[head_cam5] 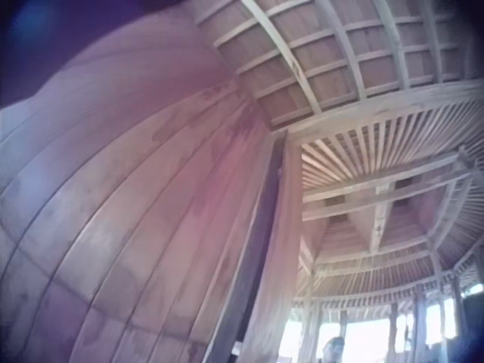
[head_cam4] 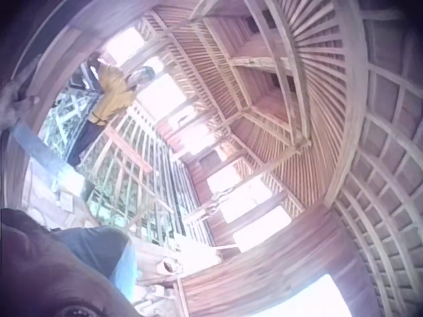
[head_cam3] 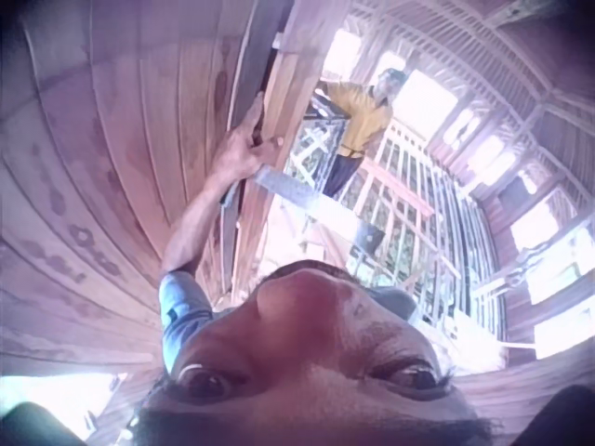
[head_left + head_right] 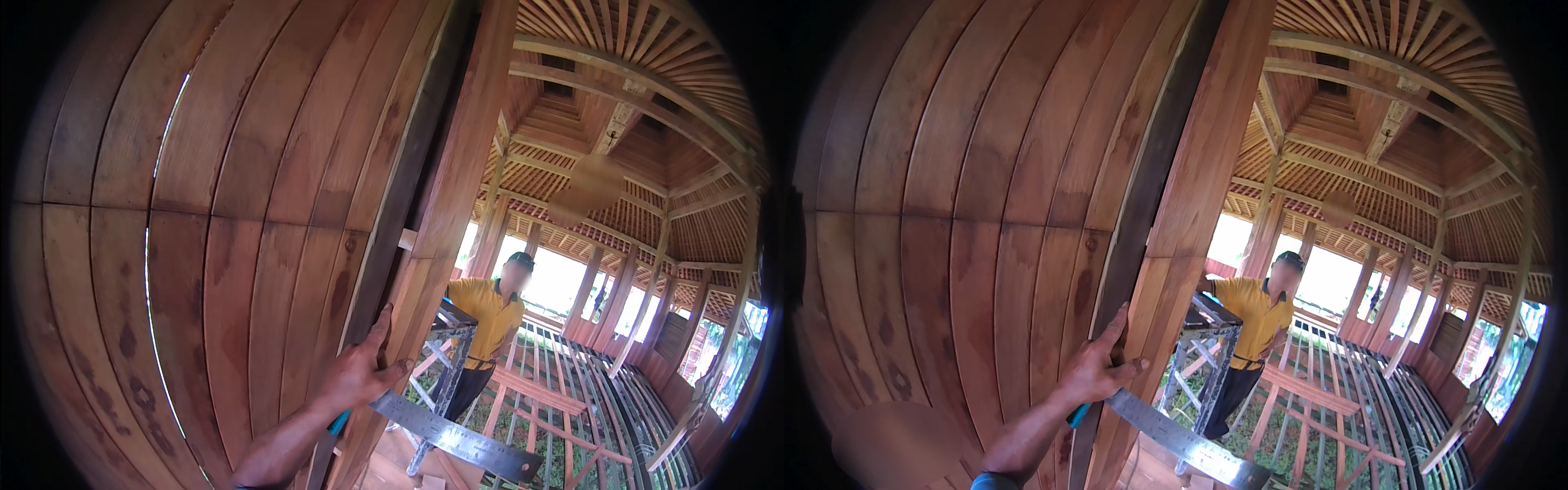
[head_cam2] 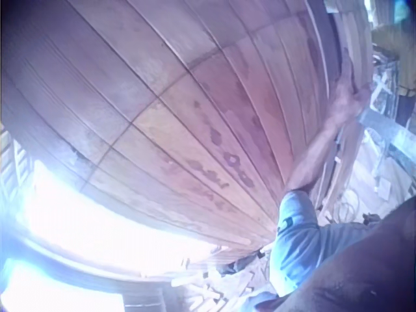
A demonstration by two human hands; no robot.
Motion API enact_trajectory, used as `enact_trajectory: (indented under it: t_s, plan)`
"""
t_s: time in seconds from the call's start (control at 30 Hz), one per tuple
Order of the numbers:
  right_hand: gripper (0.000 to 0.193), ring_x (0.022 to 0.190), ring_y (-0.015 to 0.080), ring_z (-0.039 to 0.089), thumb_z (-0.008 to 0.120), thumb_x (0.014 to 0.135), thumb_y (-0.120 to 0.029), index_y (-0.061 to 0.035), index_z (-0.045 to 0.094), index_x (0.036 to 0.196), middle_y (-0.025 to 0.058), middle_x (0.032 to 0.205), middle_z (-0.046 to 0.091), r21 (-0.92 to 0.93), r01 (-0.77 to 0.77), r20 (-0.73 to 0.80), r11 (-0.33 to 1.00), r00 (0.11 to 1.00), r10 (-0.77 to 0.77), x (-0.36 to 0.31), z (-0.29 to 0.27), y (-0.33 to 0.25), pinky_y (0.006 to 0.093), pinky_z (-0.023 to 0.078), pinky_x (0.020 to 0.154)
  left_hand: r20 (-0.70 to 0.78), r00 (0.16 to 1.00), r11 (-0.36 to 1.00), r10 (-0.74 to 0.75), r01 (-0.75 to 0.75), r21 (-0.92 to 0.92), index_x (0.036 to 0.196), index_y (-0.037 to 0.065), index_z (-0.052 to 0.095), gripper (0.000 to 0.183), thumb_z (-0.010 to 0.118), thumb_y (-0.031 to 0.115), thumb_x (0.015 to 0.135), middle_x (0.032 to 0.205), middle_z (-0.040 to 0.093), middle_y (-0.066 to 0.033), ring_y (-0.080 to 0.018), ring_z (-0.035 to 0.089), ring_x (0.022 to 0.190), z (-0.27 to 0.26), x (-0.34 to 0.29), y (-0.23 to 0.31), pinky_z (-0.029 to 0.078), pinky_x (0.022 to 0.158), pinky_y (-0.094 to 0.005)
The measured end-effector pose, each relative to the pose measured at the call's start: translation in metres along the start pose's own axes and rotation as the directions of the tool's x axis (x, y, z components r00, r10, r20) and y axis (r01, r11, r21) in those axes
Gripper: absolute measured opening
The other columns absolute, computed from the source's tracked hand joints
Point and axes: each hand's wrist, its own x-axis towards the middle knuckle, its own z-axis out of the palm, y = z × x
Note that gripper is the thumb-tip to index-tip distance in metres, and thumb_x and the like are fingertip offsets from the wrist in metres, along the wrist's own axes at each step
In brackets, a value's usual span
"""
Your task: The person measures and marks wooden planks using a metal ruler and a marker. They repeatedly position the ruler on the wood, draw lines, and move to different sections of the construction site to continue marking.
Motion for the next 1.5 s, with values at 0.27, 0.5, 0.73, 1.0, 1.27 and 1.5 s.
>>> enact_trajectory:
  t_s: [0.27, 0.5, 0.73, 1.0, 1.27, 1.5]
  plan:
    - [0.042, 0.064, 0.0182, 0.061, 0.058, 0.100, -0.047, -0.0082, 0.070, 0.089, 0.0048, 0.074, 0.065, -0.029, 0.024, 0.000, 0.999, 1.000, -0.024, 0.009, 0.008, -0.026, 0.0347, 0.047, 0.060, 0.055, 0.996, 0.992, 0.075, -0.069, -0.104, 0.163, 0.004, 0.025, 0.092, 0.080, 0.021, 0.091, 0.115, 0.071, -0.0089, -0.0088, 0.060, 0.086, -0.003, 0.012, -0.022, 0.053, 0.083, -0.0285]
    - [0.042, 0.066, 0.0187, 0.062, 0.057, 0.100, -0.047, -0.0079, 0.070, 0.090, 0.0052, 0.075, 0.066, -0.047, 0.009, -0.009, 0.999, 1.000, -0.010, 0.018, 0.008, -0.029, 0.0353, 0.048, 0.062, 0.177, 0.975, 0.990, 0.134, -0.122, -0.073, 0.166, 0.019, 0.021, 0.093, 0.078, 0.020, 0.093, 0.147, 0.060, -0.0168, -0.0167, 0.067, 0.112, -0.017, 0.021, -0.036, 0.054, 0.099, -0.0335]
    - [0.042, 0.068, 0.0193, 0.063, 0.057, 0.101, -0.047, -0.0077, 0.070, 0.091, 0.0055, 0.077, 0.067, -0.044, 0.004, -0.018, 0.999, 1.000, -0.005, 0.024, 0.006, -0.032, 0.0359, 0.049, 0.064, 0.267, 0.962, 0.979, 0.052, -0.102, 0.178, 0.166, 0.028, 0.016, 0.087, 0.070, 0.030, 0.098, 0.132, 0.067, -0.0224, -0.0295, 0.074, 0.096, -0.037, 0.020, -0.018, 0.058, 0.090, -0.0394]
    - [0.042, 0.071, 0.0199, 0.065, 0.057, 0.101, -0.047, -0.0073, 0.070, 0.092, 0.0060, 0.078, 0.068, -0.040, 0.001, -0.028, 0.999, 1.000, -0.002, 0.028, 0.001, -0.032, 0.0365, 0.051, 0.067, 0.222, 0.969, 0.971, 0.108, -0.150, 0.183, 0.166, 0.031, 0.016, 0.083, 0.066, 0.034, 0.100, 0.119, 0.071, -0.0252, -0.0357, 0.074, 0.086, -0.033, 0.023, -0.021, 0.058, 0.084, -0.0435]
    - [0.043, 0.073, 0.0206, 0.066, 0.057, 0.101, -0.047, -0.0070, 0.071, 0.093, 0.0064, 0.079, 0.069, -0.028, -0.027, -0.031, 0.999, 0.999, 0.027, 0.031, -0.007, -0.016, 0.0372, 0.052, 0.070, 0.238, 0.970, 0.980, 0.052, -0.096, 0.175, 0.166, 0.031, 0.020, 0.081, 0.067, 0.038, 0.100, 0.109, 0.073, -0.0254, -0.0258, 0.068, 0.067, -0.031, 0.021, -0.024, 0.057, 0.074, -0.0410]
    - [0.043, 0.075, 0.0211, 0.067, 0.057, 0.101, -0.047, -0.0068, 0.071, 0.094, 0.0068, 0.081, 0.070, 0.063, -0.200, -0.047, 0.978, 0.978, 0.203, 0.006, -0.018, 0.119, 0.0378, 0.053, 0.072, 0.102, 0.994, 0.971, -0.041, 0.015, 0.238, 0.161, 0.015, 0.033, 0.076, 0.070, 0.036, 0.099, 0.072, 0.066, -0.0142, -0.0170, 0.062, 0.058, -0.014, -0.039, -0.062, 0.055, 0.062, -0.0365]
